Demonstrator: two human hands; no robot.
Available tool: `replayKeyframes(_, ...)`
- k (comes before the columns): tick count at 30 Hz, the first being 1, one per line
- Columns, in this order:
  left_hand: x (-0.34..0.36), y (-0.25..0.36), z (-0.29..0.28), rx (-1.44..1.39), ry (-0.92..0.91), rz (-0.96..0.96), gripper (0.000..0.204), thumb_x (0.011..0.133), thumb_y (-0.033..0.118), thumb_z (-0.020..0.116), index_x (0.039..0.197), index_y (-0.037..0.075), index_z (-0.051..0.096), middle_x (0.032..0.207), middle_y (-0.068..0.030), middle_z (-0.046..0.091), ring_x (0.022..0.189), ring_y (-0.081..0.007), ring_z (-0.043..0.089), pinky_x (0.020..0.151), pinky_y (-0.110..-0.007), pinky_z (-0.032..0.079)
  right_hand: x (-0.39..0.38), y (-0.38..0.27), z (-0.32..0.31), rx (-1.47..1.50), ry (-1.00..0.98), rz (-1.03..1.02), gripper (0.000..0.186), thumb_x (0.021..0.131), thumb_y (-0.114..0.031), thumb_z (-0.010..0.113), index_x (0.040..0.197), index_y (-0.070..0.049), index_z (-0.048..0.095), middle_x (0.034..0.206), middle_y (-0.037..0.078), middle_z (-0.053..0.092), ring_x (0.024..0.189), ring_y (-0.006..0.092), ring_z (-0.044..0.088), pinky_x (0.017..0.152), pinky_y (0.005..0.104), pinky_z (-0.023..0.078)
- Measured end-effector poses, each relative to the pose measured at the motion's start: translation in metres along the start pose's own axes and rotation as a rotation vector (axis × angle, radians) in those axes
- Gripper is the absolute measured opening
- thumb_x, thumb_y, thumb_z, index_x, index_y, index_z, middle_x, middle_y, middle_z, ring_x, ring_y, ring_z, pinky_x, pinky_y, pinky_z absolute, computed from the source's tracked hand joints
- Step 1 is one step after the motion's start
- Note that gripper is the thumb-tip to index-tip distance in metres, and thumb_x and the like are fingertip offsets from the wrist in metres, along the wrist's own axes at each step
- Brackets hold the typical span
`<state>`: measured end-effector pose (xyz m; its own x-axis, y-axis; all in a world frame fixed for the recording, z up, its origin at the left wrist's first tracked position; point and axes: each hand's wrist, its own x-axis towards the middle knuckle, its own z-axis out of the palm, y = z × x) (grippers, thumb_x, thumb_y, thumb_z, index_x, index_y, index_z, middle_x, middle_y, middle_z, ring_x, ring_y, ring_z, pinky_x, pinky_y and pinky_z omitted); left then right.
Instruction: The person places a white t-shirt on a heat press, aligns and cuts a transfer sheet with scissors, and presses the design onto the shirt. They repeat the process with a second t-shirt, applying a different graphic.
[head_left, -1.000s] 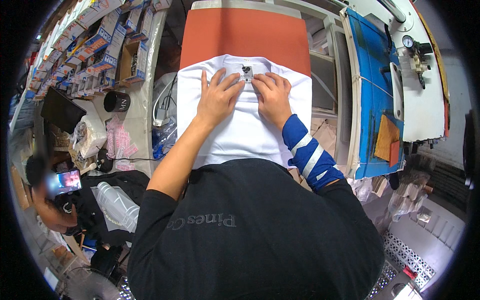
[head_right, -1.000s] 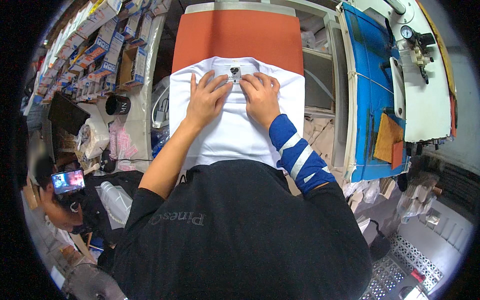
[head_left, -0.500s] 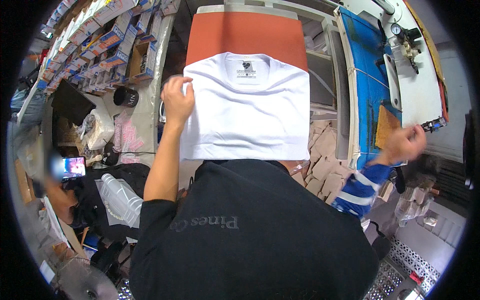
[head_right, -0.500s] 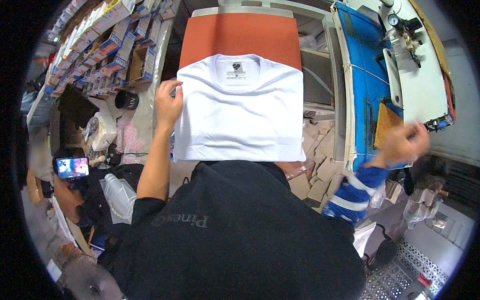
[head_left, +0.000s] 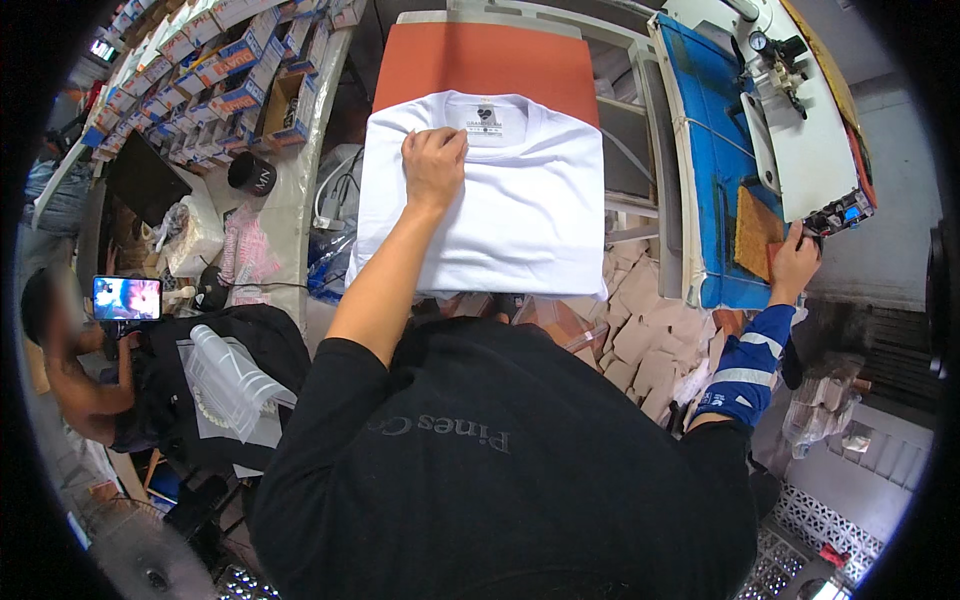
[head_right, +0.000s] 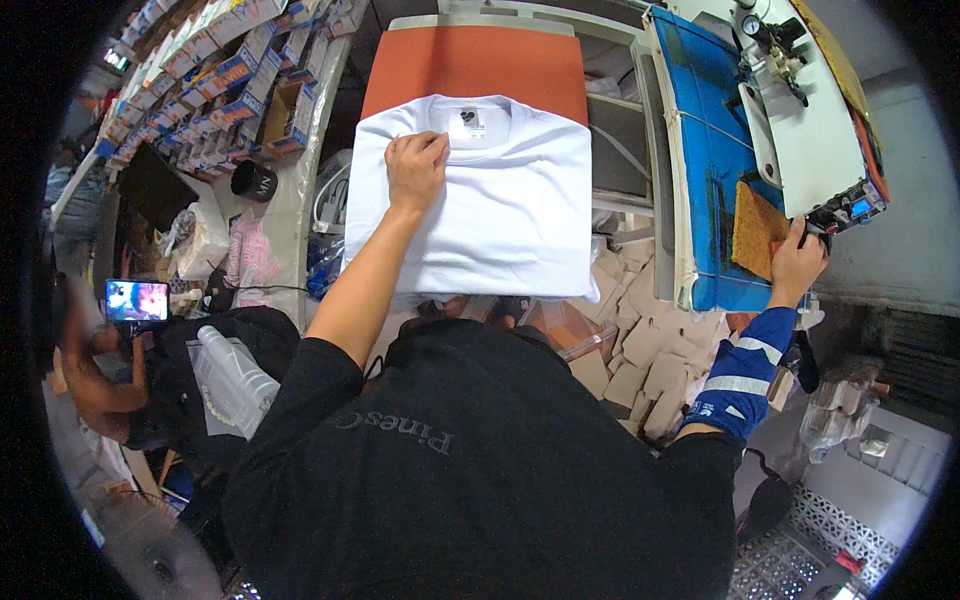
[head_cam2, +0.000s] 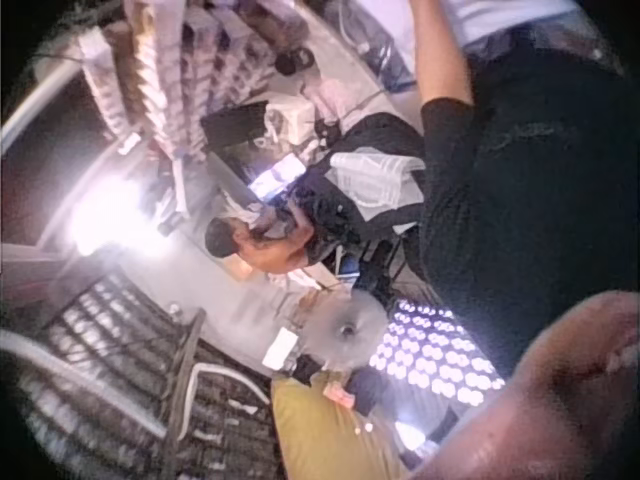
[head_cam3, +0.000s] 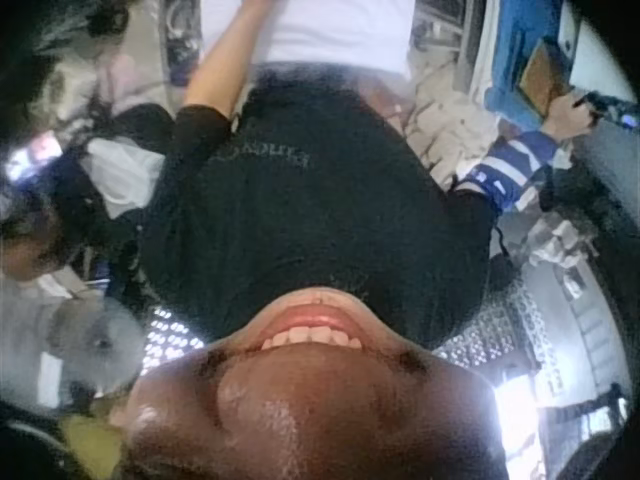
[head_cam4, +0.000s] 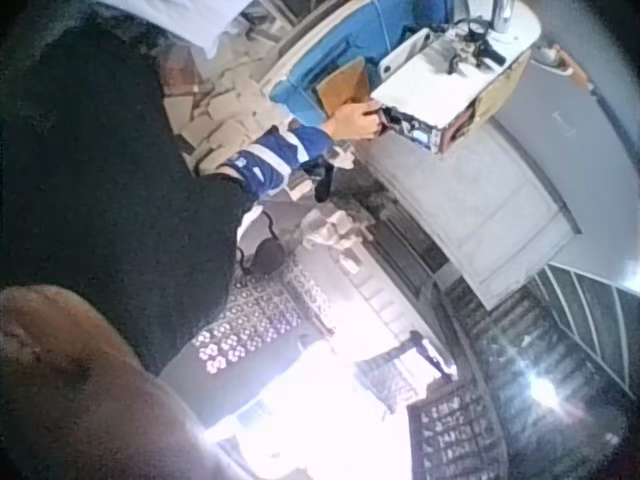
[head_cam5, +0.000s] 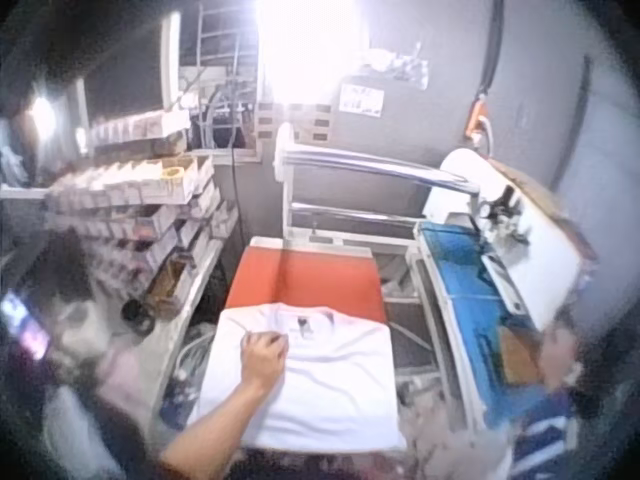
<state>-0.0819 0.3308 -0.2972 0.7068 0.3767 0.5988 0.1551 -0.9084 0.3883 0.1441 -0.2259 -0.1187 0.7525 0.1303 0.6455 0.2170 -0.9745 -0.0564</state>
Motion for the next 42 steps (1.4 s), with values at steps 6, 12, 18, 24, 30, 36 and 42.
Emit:
replayKeyframes(6,-0.002,-0.001,0.004,0.038,-0.018,-0.014,0.018,0.087,0.018,0.073,0.104,0.019,0.076,0.105,0.0034,0.069,0.107,-0.0205,0.06,0.109,-0.056,0.035,-0.002,-0.003,-0.002,-0.017,0.006,-0.003,0.058,0.102,-0.052,0.049,0.104,0.001,0.072,0.106,0.025,0.069,0.108,0.045,0.058,0.1,0.0517,0.039)
replayKeyframes(12,-0.005,0.001,0.002,0.06,-0.072,-0.051,0.021,0.087,0.019,0.073,0.108,0.021,0.077,0.108,0.0048,0.069,0.111,-0.019,0.059,0.112,-0.055,0.028,-0.005,-0.012,-0.003,-0.014,0.069,-0.011,0.054,0.101,-0.049,0.053,0.102,0.002,0.073,0.105,0.025,0.069,0.108,0.0445,0.059,0.101,0.0517,0.039)
replayKeyframes(18,-0.004,0.004,0.003,-0.004,-0.048,-0.066,0.025,0.088,0.013,0.069,0.112,0.016,0.074,0.113,0.0013,0.068,0.115,-0.0203,0.058,0.113,-0.057,0.025,-0.005,-0.024,-0.015,-0.065,-0.033,0.062,0.056,0.1,-0.048,0.054,0.097,0.005,0.073,0.102,0.028,0.069,0.106,0.046,0.06,0.097,0.0531,0.043)
replayKeyframes(24,0.002,0.007,-0.012,-0.173,0.236,-0.062,0.05,0.074,-0.009,0.055,0.118,0.011,0.067,0.124,-0.0054,0.064,0.124,-0.0254,0.056,0.115,-0.054,0.026,-0.014,-0.068,-0.039,-0.113,-0.07,0.033,0.05,0.091,-0.042,0.066,0.101,0.008,0.069,0.106,0.03,0.065,0.105,0.0492,0.057,0.097,0.0547,0.043)
replayKeyframes(30,-0.001,0.001,-0.092,-0.319,0.456,-0.091,0.038,0.078,-0.005,0.058,0.116,0.001,0.063,0.119,-0.0183,0.063,0.117,-0.0359,0.058,0.103,-0.046,0.043,-0.054,-0.172,-0.058,0.086,0.074,-0.04,0.043,0.086,-0.032,0.074,0.101,0.008,0.066,0.112,0.03,0.062,0.113,0.0476,0.053,0.1,0.0553,0.041)
replayKeyframes(36,-0.167,-0.064,-0.114,-0.134,0.446,-0.444,0.032,0.076,-0.008,0.052,0.104,-0.001,0.067,0.108,-0.0182,0.066,0.108,-0.038,0.062,0.097,-0.045,0.048,-0.087,-0.238,-0.074,0.354,0.128,-0.175,0.05,0.084,-0.036,0.078,0.119,-0.003,0.065,0.122,0.023,0.061,0.12,0.0449,0.051,0.102,0.0546,0.039)
replayKeyframes(42,-0.275,-0.055,-0.126,-0.357,0.281,-0.945,0.022,0.086,0.004,0.057,0.103,0.004,0.073,0.1,-0.0162,0.072,0.095,-0.0327,0.069,0.086,-0.04,0.054,-0.075,-0.281,-0.119,0.514,0.287,-0.405,0.109,0.069,-0.062,0.084,0.153,-0.01,0.039,0.158,0.034,0.021,0.143,0.0532,0.032,0.109,0.0662,0.037)
